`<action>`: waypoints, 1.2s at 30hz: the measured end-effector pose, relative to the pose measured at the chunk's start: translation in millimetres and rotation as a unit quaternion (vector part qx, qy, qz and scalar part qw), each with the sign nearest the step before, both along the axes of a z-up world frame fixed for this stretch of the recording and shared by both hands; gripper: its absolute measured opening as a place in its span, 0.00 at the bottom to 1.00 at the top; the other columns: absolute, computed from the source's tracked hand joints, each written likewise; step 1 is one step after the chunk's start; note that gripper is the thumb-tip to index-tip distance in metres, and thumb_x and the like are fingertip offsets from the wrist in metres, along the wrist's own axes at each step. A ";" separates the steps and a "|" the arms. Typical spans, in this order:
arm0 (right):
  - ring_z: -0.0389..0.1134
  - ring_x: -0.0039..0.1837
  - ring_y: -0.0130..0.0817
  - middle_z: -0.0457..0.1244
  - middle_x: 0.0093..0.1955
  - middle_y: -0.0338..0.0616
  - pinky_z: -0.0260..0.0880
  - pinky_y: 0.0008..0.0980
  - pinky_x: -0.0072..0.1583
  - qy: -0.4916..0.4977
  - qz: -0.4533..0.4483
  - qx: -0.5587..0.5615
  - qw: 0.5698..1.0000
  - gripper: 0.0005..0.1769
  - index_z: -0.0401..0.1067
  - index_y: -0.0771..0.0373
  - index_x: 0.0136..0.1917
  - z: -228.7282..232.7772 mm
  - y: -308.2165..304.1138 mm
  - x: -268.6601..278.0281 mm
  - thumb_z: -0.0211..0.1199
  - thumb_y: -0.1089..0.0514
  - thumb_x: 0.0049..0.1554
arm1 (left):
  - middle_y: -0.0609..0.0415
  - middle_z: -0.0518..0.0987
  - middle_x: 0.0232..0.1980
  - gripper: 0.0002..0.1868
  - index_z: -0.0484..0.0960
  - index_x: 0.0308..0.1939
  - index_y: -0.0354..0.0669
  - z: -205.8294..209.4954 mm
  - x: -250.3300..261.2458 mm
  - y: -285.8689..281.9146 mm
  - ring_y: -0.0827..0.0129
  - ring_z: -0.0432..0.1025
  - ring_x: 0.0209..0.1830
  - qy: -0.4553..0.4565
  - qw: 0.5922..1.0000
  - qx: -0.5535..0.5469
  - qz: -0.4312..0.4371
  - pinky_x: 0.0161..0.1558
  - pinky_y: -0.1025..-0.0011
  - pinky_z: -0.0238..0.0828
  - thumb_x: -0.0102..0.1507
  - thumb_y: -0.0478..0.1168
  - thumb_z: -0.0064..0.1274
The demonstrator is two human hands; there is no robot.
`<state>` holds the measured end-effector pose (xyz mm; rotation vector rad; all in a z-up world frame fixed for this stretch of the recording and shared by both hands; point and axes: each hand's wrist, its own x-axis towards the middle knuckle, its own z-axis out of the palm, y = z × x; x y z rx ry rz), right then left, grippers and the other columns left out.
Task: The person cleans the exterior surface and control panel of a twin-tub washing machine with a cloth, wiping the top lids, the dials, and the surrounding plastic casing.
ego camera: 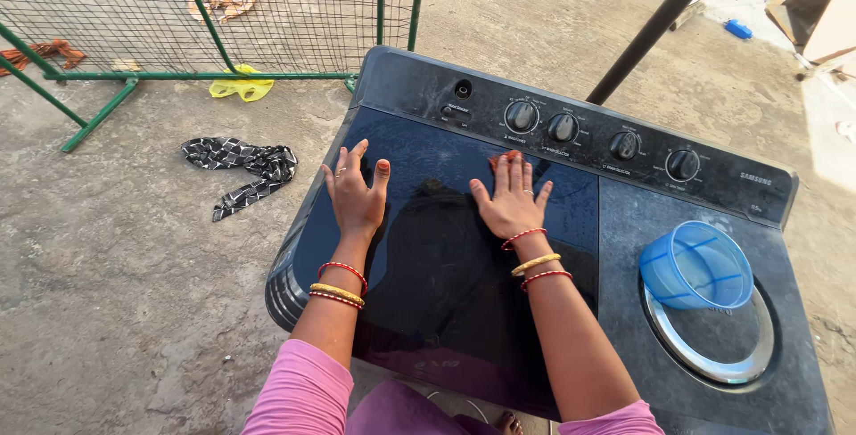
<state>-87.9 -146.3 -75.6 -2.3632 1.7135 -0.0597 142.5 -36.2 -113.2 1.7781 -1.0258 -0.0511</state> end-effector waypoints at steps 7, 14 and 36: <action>0.21 0.87 0.43 0.24 0.87 0.46 0.13 0.65 0.77 0.007 -0.132 0.002 0.991 0.54 0.29 0.54 0.85 -10.0 -25.0 -95.1 0.32 0.21 0.58 | 0.44 0.77 0.66 0.49 0.69 0.71 0.45 0.4 -2.4 -2.9 0.53 0.51 0.81 -0.042 0.997 0.067 0.002 0.79 0.45 0.22 0.65 0.78 0.25; 0.22 0.86 0.53 0.25 0.87 0.56 0.18 0.55 0.80 0.014 -0.164 0.025 0.986 0.63 0.29 0.64 0.84 -11.4 -43.6 -50.2 0.32 0.15 0.57 | 0.44 0.78 0.63 0.51 0.67 0.74 0.45 15.0 -7.5 -1.7 0.56 0.46 0.84 -0.074 0.987 0.137 -0.029 0.79 0.46 0.18 0.63 0.78 0.24; 0.28 0.87 0.38 0.31 0.88 0.35 0.11 0.67 0.77 -0.001 0.211 -0.029 0.977 0.49 0.35 0.47 0.85 -10.1 -40.5 105.7 0.37 0.23 0.60 | 0.50 0.72 0.73 0.42 0.69 0.73 0.47 7.0 -5.8 -1.3 0.53 0.50 0.82 -0.062 0.994 0.087 0.014 0.79 0.45 0.25 0.68 0.73 0.32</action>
